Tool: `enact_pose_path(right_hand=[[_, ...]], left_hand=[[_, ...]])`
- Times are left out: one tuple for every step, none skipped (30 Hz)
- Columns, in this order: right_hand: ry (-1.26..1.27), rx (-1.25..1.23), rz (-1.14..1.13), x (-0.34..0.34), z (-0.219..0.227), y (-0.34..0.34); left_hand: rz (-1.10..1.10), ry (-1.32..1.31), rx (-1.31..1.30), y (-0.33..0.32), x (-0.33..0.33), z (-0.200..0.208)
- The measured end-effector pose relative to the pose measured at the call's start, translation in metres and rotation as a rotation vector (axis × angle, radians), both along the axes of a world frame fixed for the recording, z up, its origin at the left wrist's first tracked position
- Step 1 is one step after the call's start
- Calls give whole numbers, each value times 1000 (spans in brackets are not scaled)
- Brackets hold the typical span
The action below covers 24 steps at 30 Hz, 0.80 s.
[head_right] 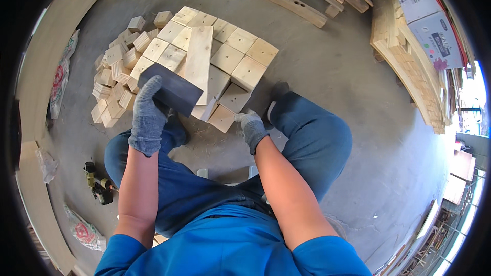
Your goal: The person sits on the floor and sands small wooden blocks using a sanding block. They pick up each block, sand its surfaces, and place it back into a pile. The person repeats this process for multiple blocks.
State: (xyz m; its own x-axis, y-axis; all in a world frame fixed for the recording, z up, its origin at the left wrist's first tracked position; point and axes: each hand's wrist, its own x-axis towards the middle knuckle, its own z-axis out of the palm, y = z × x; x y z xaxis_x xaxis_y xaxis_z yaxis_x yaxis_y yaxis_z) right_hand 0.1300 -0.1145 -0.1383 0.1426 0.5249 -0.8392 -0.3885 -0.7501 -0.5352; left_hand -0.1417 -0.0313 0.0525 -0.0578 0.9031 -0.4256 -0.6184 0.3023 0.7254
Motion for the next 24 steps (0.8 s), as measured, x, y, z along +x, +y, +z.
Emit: enact_pose_path(right_hand=[[59, 39, 33, 2, -7, 4], [118, 77, 63, 1, -15, 6], [130, 103, 15, -8, -7, 9], [129, 81, -38, -11, -4, 15], [128, 59, -92, -13, -1, 22], [124, 38, -149, -12, -6, 26], [108, 63, -168, -11, -11, 27], [92, 88, -187, -11, -16, 26], [78, 113, -203, -12, -18, 27], [48, 123, -178, -12, -21, 26], [17, 133, -153, -12, -23, 25], [-11, 145, -125, -13, -21, 26], [-24, 165, -107, -14, -19, 25], [-37, 185, -89, -14, -16, 24], [-53, 209, -74, -13, -17, 23], [-48, 240, -75, -12, -18, 23], [-43, 272, -76, -12, -19, 22], [-33, 306, -71, -14, -16, 23], [-19, 280, -73, -15, -13, 23], [-5, 255, -75, -15, -10, 22], [11, 232, -67, -18, -4, 23], [-78, 177, -6, -11, -16, 20], [-177, 121, 41, 4, -43, 14], [-267, 67, 102, 14, -57, 14]], left_hand=[[10, -23, 18, 2, -4, 0], [18, -46, 36, 3, -7, 0], [38, -67, 53, 1, -12, -1], [34, -64, 36, 1, -14, -6], [30, -62, 19, 1, -16, -11], [23, -61, 2, 2, -15, -11], [9, -53, 5, 2, -13, -12], [-5, -45, 7, 1, -10, -12], [-16, -34, 11, 1, -7, -9], [-18, -29, 7, 1, -5, -7], [-20, -24, 2, 1, -4, -6], [-20, -18, 1, 1, -4, -6], [-12, -12, -11, 1, -5, -6], [-5, -6, -24, 1, -6, -7], [-1, -3, -33, 2, -7, -8], [-15, 2, -14, 2, -6, -7], [-28, 8, 6, 1, -5, -7], [-36, 17, 27, 0, -5, -5], [-38, 30, 35, -1, -5, -5], [-38, 43, 43, -1, -5, -6], [-30, 58, 53, -3, -6, -6], [-54, 86, 58, -3, -2, -4], [-92, 104, 65, 1, 6, -4], [-114, 132, 72, 2, 12, -2]])
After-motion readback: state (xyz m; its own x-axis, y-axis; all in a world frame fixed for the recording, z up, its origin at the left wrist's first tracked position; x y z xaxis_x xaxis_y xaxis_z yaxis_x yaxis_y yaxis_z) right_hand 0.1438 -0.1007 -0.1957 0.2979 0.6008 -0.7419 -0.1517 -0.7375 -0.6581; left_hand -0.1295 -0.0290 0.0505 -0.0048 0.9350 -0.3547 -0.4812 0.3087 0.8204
